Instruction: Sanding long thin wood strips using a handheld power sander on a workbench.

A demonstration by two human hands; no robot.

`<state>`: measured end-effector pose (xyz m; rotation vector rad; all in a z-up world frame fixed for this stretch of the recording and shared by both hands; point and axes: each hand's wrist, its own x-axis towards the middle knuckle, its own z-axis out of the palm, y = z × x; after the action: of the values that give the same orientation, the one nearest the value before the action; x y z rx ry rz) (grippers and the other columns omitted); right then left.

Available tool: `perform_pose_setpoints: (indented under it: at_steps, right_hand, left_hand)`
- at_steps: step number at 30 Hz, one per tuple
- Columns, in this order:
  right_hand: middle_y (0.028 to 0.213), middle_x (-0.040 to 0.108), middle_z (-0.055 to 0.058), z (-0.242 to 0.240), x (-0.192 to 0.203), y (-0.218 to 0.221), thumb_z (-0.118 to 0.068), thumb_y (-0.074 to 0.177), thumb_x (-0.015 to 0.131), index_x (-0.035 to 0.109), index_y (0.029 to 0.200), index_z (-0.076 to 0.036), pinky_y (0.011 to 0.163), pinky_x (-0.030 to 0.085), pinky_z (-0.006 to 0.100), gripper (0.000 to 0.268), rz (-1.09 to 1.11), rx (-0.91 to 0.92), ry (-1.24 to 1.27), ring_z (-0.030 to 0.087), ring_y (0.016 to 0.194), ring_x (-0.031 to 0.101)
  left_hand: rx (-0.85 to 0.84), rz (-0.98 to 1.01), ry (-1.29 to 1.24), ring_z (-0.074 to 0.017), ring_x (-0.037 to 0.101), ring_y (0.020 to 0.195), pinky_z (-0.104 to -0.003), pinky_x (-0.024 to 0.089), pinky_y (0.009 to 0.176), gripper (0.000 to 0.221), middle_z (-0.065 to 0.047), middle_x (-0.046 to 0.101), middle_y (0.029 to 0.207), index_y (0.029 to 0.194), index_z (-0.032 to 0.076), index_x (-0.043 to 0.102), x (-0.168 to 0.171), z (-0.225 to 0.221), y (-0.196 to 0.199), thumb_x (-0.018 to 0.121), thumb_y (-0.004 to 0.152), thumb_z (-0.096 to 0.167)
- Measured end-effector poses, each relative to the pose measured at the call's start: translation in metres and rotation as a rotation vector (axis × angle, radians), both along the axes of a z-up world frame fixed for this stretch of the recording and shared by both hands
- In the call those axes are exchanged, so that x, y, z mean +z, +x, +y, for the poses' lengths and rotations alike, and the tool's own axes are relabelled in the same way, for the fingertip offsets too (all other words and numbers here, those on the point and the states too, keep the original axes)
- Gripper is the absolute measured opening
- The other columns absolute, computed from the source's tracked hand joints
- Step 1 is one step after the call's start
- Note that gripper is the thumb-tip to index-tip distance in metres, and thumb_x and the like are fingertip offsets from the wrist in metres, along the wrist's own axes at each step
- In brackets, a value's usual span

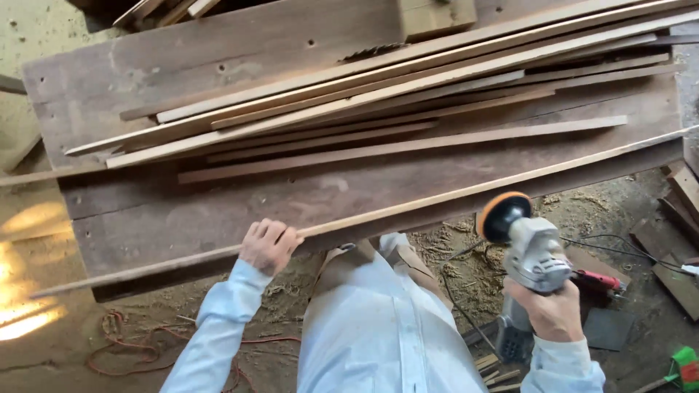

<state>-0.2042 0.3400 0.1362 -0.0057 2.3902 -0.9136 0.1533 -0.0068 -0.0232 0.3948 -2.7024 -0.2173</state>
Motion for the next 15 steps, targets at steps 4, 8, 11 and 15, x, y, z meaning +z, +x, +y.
perform_pose_setpoints:
  at_steps: [4, 8, 11, 15]
  right_hand:
    - [0.071, 0.071, 0.015, -0.052, 0.011, 0.032, -0.011, 0.066, 0.084, 0.079, 0.090, 0.005, 0.057, 0.051, 0.041, 0.030, -0.089, 0.158, 0.121, 0.026, 0.060, 0.061]
    - [0.092, 0.080, 0.023, -0.131, 0.032, 0.079, -0.031, 0.056, 0.096, 0.079, 0.096, 0.000, 0.081, 0.059, 0.053, 0.053, -0.201, 0.422, 0.188, 0.040, 0.091, 0.076]
    - [0.099, 0.080, 0.019, -0.163, 0.007, 0.103, -0.042, 0.056, 0.089, 0.075, 0.102, -0.004, 0.088, 0.058, 0.054, 0.061, -0.185, 0.645, 0.242, 0.039, 0.103, 0.074]
    - [0.109, 0.075, 0.009, -0.182, -0.003, 0.111, -0.059, 0.059, 0.076, 0.060, 0.107, -0.015, 0.095, 0.058, 0.044, 0.067, -0.244, 0.890, 0.418, 0.032, 0.110, 0.071]
  left_hand:
    - [0.199, 0.055, -0.073, -0.0232, 0.051, 0.077, -0.037, 0.037, 0.068, 0.020, 0.001, 0.057, 0.087, 0.089, 0.018, 0.063, 0.001, 0.013, -0.010, 0.077, 0.094, 0.031]
    - [0.389, 0.190, -0.021, -0.0205, 0.059, 0.094, -0.036, 0.042, 0.085, 0.021, 0.003, 0.060, 0.096, 0.097, 0.024, 0.073, -0.021, 0.025, -0.002, 0.071, 0.093, 0.045]
    - [0.409, 0.161, -0.005, -0.0219, 0.060, 0.097, -0.038, 0.046, 0.085, 0.023, 0.004, 0.061, 0.099, 0.102, 0.029, 0.075, -0.036, 0.028, 0.005, 0.076, 0.088, 0.047]
    - [0.403, 0.144, 0.015, -0.0245, 0.061, 0.096, -0.039, 0.047, 0.083, 0.022, 0.005, 0.061, 0.097, 0.102, 0.032, 0.077, -0.047, 0.024, 0.010, 0.081, 0.082, 0.042]
